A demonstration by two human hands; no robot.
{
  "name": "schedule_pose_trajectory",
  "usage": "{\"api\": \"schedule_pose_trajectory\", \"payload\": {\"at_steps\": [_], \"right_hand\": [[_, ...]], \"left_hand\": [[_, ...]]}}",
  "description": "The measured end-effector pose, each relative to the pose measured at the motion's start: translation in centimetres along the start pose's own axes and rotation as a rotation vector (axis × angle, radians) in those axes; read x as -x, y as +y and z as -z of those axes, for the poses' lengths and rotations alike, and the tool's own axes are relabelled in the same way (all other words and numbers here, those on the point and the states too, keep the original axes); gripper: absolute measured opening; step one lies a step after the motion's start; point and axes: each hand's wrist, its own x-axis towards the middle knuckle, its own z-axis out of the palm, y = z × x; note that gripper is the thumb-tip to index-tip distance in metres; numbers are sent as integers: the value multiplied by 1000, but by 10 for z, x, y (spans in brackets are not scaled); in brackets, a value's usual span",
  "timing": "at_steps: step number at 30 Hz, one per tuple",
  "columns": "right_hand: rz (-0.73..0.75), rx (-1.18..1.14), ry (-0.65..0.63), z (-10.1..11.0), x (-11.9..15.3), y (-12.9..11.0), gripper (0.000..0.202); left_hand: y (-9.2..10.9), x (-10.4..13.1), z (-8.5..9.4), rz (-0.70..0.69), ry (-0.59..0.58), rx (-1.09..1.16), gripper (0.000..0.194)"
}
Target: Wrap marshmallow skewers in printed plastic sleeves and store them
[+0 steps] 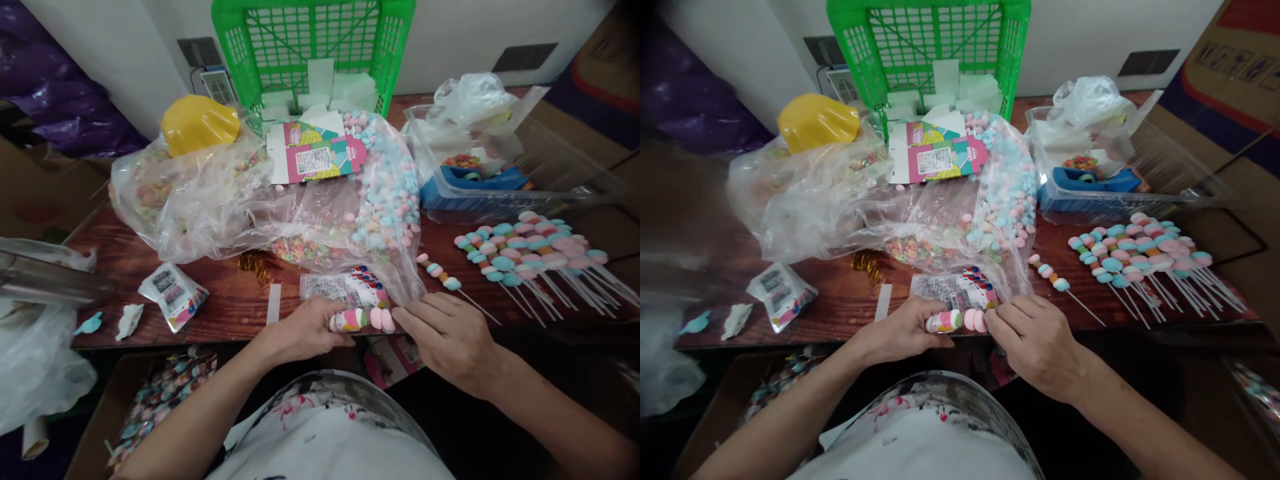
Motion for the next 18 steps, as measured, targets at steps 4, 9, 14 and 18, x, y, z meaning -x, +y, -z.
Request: {"api": "schedule_pose_trajectory", "payload": {"at_steps": [4,9,14,18], "right_hand": [[148,-49,-41,4,3,6,23],[117,-92,-159,4,1,0,24],[-66,-106,-263,10,-8,-4,24],[-156,-63,-344,15,-12,-5,23]], "left_hand": [[2,-1,1,39,-121,276,24],[5,-3,-7,8,-12,-93,14],[5,2,-15,32,151,-601,6],[3,3,-19,8,183,-766,10]]}}
